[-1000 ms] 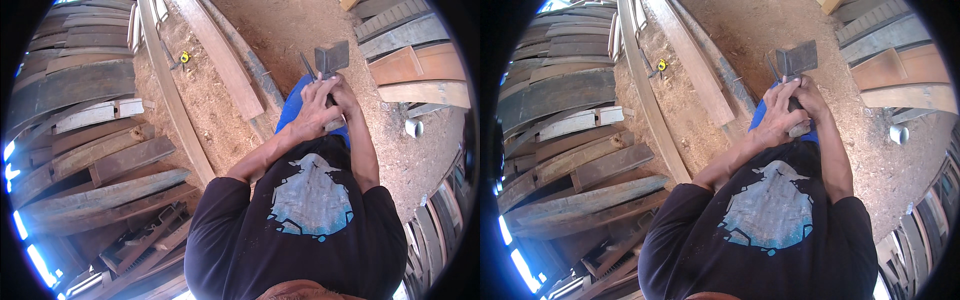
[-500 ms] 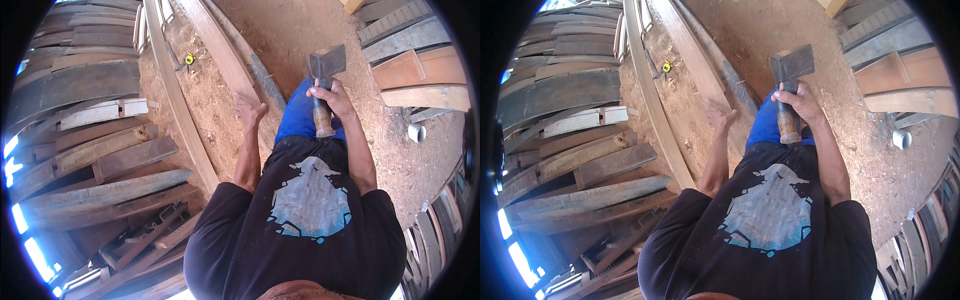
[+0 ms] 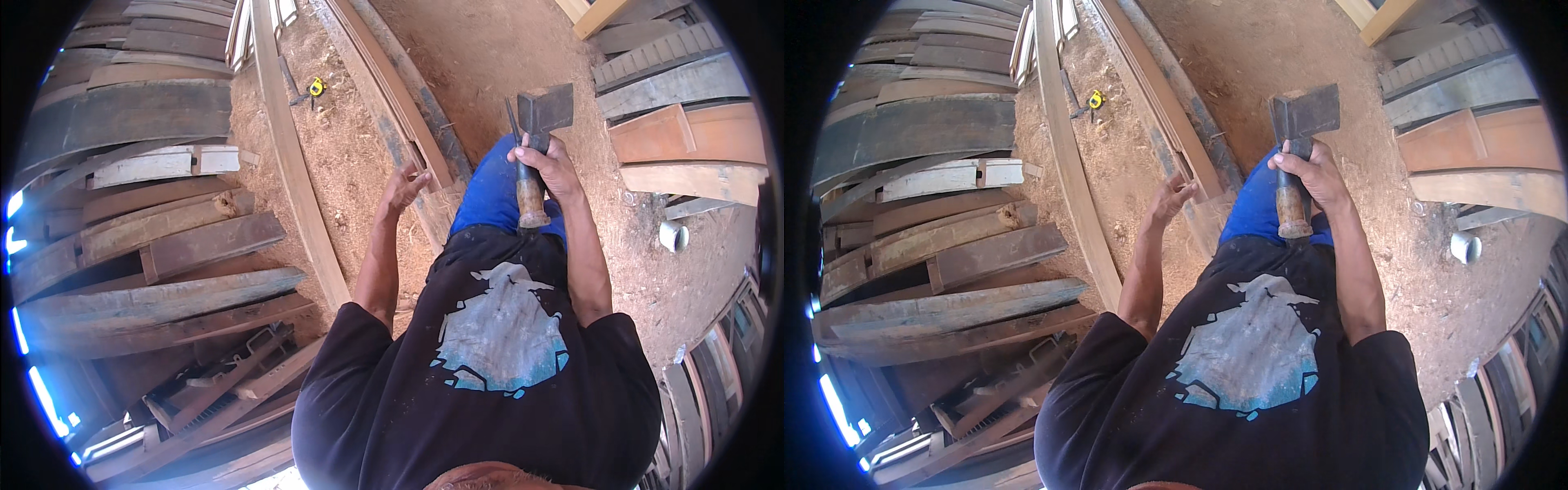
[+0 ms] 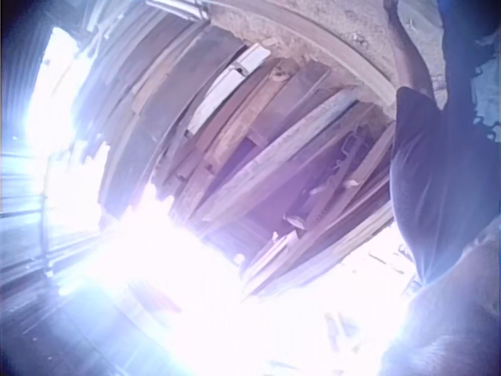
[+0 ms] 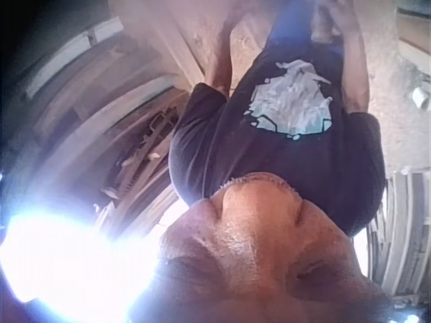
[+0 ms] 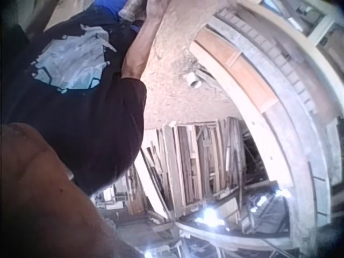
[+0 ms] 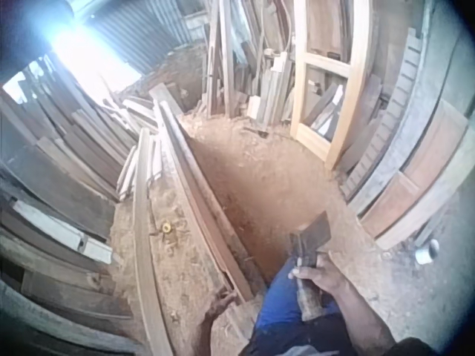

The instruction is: The person uses a chisel and mallet to carve and shape a long wooden plank. They repeatedly strike the chisel to remove wood shavings and adjust the plank's position to continue working on different sections.

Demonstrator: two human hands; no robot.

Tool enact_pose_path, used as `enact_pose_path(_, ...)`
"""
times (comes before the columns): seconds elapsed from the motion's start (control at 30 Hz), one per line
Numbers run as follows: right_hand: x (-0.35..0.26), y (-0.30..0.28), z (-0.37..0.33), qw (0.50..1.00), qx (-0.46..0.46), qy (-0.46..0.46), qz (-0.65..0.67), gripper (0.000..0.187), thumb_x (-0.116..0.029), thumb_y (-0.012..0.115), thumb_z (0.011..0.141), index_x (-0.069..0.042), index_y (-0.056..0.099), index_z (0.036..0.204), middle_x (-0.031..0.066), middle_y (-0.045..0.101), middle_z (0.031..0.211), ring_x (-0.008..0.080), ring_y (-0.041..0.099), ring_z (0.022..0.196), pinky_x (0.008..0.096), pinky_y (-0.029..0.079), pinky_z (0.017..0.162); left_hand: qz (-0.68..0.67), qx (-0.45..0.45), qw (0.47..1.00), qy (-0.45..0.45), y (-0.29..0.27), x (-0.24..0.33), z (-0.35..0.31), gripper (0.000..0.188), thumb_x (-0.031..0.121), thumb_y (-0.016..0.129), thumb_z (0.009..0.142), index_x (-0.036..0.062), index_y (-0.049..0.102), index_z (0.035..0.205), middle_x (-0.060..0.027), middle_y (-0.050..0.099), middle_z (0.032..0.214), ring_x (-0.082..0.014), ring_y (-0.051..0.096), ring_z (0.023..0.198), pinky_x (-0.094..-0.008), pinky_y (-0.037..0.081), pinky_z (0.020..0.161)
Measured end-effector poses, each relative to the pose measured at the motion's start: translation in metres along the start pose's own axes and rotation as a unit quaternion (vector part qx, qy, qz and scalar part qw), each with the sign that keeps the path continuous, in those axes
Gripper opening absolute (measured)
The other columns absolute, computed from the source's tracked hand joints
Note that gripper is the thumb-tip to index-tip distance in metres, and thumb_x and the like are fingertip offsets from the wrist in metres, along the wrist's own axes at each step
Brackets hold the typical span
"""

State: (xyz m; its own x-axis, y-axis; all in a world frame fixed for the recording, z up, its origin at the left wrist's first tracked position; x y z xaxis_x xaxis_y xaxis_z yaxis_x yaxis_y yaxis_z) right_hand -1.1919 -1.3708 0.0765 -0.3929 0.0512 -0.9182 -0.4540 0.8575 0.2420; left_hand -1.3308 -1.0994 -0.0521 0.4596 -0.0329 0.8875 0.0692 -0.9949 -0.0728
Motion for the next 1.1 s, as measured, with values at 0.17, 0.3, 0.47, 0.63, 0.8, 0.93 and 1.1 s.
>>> enact_pose_path(0.17, 0.000, -0.001, -0.001, 1.000, 0.001, -0.007, -0.007, 0.021, -0.022, 0.077, 0.088, -0.007, 0.063, 0.094, 0.0080, 0.072, 0.090, 0.0137, 0.066, 0.086, 0.0315, 0.052, 0.083, 0.053, 0.009, 0.998, -0.033, 0.012, 0.006, 0.007, 0.052, 0.023, 0.071, 0.092, 0.0043, 0.057, 0.138, -0.0091, 0.069, 0.123, -0.0192, 0.062, 0.115, -0.0381, 0.048, 0.099)
enact_pose_path(0.3, -0.001, -0.002, -0.002, 1.000, 0.002, -0.010, -0.011, 0.022, -0.022, 0.077, 0.088, -0.007, 0.063, 0.095, 0.0076, 0.071, 0.090, 0.0142, 0.066, 0.086, 0.0318, 0.052, 0.082, -0.005, 0.129, 0.990, 0.059, 0.015, 0.001, 0.019, 0.062, 0.016, 0.075, 0.087, -0.0010, 0.048, 0.140, -0.0207, 0.065, 0.127, -0.0340, 0.063, 0.118, -0.0428, 0.049, 0.100)
enact_pose_path(0.47, -0.006, 0.000, -0.004, 1.000, 0.001, -0.024, -0.004, 0.023, -0.021, 0.077, 0.086, -0.007, 0.062, 0.096, 0.0075, 0.071, 0.089, 0.0153, 0.067, 0.086, 0.0322, 0.053, 0.082, 0.111, 0.267, 0.952, 0.100, 0.026, 0.033, 0.024, 0.069, 0.011, 0.067, 0.079, -0.0035, 0.040, 0.142, -0.0301, 0.060, 0.124, -0.0446, 0.061, 0.116, -0.0449, 0.049, 0.098)
enact_pose_path(0.63, -0.012, -0.002, -0.006, 1.000, 0.004, -0.023, 0.003, 0.023, -0.020, 0.078, 0.085, -0.006, 0.062, 0.095, 0.0079, 0.071, 0.089, 0.0154, 0.067, 0.085, 0.0326, 0.053, 0.082, 0.216, 0.315, 0.919, 0.099, 0.010, 0.018, -0.020, 0.076, 0.010, 0.059, 0.077, -0.0049, 0.032, 0.146, -0.0329, 0.055, 0.128, -0.0458, 0.060, 0.116, -0.0458, 0.049, 0.099)
enact_pose_path(0.8, -0.005, -0.005, -0.004, 1.000, 0.000, -0.027, 0.010, 0.022, -0.020, 0.077, 0.086, -0.006, 0.062, 0.094, 0.0079, 0.071, 0.088, 0.0148, 0.066, 0.084, 0.0326, 0.053, 0.082, 0.149, 0.260, 0.950, 0.086, -0.010, -0.044, -0.113, 0.081, 0.004, 0.055, 0.077, -0.0054, 0.023, 0.150, -0.0312, 0.054, 0.131, -0.0406, 0.058, 0.123, -0.0451, 0.046, 0.105)
enact_pose_path(0.93, 0.003, -0.003, -0.004, 1.000, -0.001, -0.017, 0.000, 0.022, -0.020, 0.077, 0.086, -0.006, 0.062, 0.093, 0.0078, 0.071, 0.088, 0.0147, 0.066, 0.083, 0.0325, 0.053, 0.081, 0.080, 0.232, 0.970, 0.006, -0.005, -0.065, -0.147, 0.078, 0.005, 0.054, 0.079, -0.0053, 0.021, 0.149, -0.0253, 0.048, 0.141, -0.0340, 0.052, 0.129, -0.0401, 0.042, 0.109)
enact_pose_path(1.1, -0.007, -0.002, -0.006, 1.000, 0.011, -0.020, 0.002, 0.022, -0.020, 0.076, 0.086, -0.007, 0.062, 0.094, 0.0075, 0.070, 0.088, 0.0154, 0.066, 0.083, 0.0331, 0.053, 0.082, 0.114, 0.253, 0.960, 0.049, 0.013, -0.039, -0.087, 0.080, 0.004, 0.057, 0.077, -0.0033, 0.026, 0.150, -0.0284, 0.049, 0.139, -0.0383, 0.049, 0.132, -0.0432, 0.040, 0.111)
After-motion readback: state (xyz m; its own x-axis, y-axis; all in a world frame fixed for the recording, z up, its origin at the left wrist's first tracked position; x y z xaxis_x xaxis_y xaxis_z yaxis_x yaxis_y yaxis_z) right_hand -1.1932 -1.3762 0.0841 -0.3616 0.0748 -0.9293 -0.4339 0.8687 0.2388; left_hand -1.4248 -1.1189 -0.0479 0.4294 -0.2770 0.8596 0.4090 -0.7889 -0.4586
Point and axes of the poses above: each hand's wrist, its own z-axis towards the middle knuckle, its own y-axis out of the palm, x = y × z, the point moved 10 cm from there along z, towards the middle knuckle
